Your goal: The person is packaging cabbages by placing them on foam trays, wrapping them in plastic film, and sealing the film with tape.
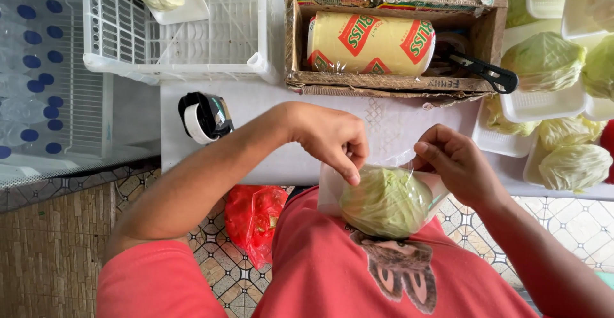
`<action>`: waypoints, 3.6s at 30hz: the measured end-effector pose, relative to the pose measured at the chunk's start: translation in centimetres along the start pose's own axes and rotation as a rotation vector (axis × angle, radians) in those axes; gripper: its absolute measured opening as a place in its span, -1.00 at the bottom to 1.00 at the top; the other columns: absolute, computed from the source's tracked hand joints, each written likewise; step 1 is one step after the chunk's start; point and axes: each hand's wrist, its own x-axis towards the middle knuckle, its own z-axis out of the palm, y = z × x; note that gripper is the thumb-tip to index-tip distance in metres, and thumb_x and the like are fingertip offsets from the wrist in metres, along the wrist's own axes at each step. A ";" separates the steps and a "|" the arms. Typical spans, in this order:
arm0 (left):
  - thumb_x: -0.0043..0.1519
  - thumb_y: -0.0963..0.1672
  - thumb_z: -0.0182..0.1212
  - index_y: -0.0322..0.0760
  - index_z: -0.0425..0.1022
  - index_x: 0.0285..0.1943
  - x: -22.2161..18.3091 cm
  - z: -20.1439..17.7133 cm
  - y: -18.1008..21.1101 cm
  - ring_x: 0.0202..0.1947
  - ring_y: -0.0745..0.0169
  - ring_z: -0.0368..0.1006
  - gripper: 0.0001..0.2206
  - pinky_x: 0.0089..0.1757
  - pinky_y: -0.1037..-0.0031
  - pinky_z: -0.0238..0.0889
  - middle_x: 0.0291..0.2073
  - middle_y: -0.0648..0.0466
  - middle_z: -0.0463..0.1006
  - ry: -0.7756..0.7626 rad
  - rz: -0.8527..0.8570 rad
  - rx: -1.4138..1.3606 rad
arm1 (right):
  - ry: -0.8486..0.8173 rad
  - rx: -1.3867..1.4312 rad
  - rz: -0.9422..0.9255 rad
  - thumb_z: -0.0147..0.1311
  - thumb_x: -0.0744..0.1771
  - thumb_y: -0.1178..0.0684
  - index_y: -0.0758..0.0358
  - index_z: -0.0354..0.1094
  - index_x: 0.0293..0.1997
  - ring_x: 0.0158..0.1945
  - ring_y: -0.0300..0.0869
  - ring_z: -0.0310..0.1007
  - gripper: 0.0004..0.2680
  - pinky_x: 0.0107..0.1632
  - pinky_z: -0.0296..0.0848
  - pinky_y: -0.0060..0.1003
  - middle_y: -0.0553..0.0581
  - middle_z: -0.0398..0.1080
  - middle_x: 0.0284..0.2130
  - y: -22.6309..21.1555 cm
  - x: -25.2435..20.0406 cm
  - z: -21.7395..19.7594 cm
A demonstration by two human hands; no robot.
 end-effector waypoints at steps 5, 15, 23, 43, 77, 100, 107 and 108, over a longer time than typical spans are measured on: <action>0.25 0.01 0.21 -0.16 0.57 -0.39 -1.0 1.0 -2.1 -0.28 0.19 0.56 -0.75 -0.20 0.31 0.45 -0.36 0.11 0.63 0.195 0.113 -0.202 | 0.024 0.019 -0.009 0.07 0.42 0.11 0.40 0.40 -0.24 -0.44 -0.22 0.51 -0.85 -0.27 0.56 -0.28 0.22 0.50 -0.56 0.8 0.0 -0.5; 0.42 -0.03 0.01 -0.20 0.44 -0.32 -0.4 7.3 -1.8 -0.49 0.25 0.62 -0.71 -0.35 0.49 0.46 -0.62 0.09 0.64 0.944 -0.026 -0.401 | -0.022 0.009 -0.041 0.02 0.44 0.04 0.39 0.47 -0.29 -0.40 -0.27 0.40 -0.78 -0.29 0.52 -0.32 0.16 0.46 -0.56 -1.1 -0.1 -0.1; 0.43 0.00 -0.02 -0.18 0.40 -0.30 0.1 7.7 -1.0 -0.49 0.22 0.68 -0.71 -0.36 0.54 0.47 -0.71 0.07 0.57 1.003 -0.115 -0.444 | -0.206 -0.055 -0.099 0.10 0.34 -0.08 0.41 0.59 -0.25 -0.24 -0.13 0.55 -0.72 -0.06 0.52 -0.17 0.24 0.55 -0.37 -1.3 -0.5 -1.4; 0.38 -0.09 0.05 -0.40 0.47 -0.31 3.7 8.7 -6.1 -0.50 0.04 0.65 -0.72 -0.49 0.49 0.51 -0.78 -0.19 0.44 0.897 -0.206 -0.836 | -0.158 -0.107 0.256 0.03 0.41 0.19 0.49 0.39 -0.31 -0.40 -0.05 0.56 -0.84 -0.25 0.54 -0.17 0.37 0.60 -0.44 -1.8 2.1 -1.3; 0.33 -0.12 0.21 -0.32 0.44 -0.11 6.2 16.0 -9.1 -0.52 0.33 0.52 -0.85 -0.39 0.58 0.38 -0.44 0.00 0.61 0.168 0.163 -1.735 | -0.569 0.982 0.184 0.10 0.34 0.20 0.44 0.23 -0.33 -0.66 -0.28 0.35 -0.87 -0.63 0.34 -0.47 0.12 0.26 -0.62 3.5 1.9 4.2; 0.10 0.24 0.23 -0.29 0.40 0.19 1.1 10.0 3.5 0.00 -0.14 0.40 -0.31 -0.01 0.19 0.37 -0.04 -0.07 0.44 0.849 0.277 0.218 | -0.555 1.034 0.177 0.29 0.28 -0.03 0.35 0.19 -0.29 -0.57 -0.21 0.47 -0.71 -0.58 0.42 -0.37 0.14 0.39 -0.58 11.3 2.8 4.0; -0.16 0.29 0.32 -0.28 0.20 0.35 0.8 8.6 4.2 -0.07 -0.37 0.46 -0.02 -0.06 0.00 0.37 -0.06 -0.22 0.45 0.650 0.142 0.144 | -0.376 1.114 0.144 0.14 0.32 -0.04 0.18 0.19 -0.09 -0.36 -0.12 0.47 -0.78 -0.40 0.45 -0.21 0.14 0.37 -0.34 18.8 5.2 3.6; -0.22 0.27 0.36 -0.31 0.12 0.39 0.5 8.2 4.6 -0.12 -0.48 0.50 0.05 -0.05 -0.07 0.37 -0.10 -0.31 0.49 0.555 0.103 0.071 | -0.350 1.123 0.139 0.12 0.33 -0.04 0.15 0.19 -0.06 -0.33 -0.10 0.47 -0.79 -0.38 0.45 -0.19 0.14 0.37 -0.30 19.7 5.5 3.3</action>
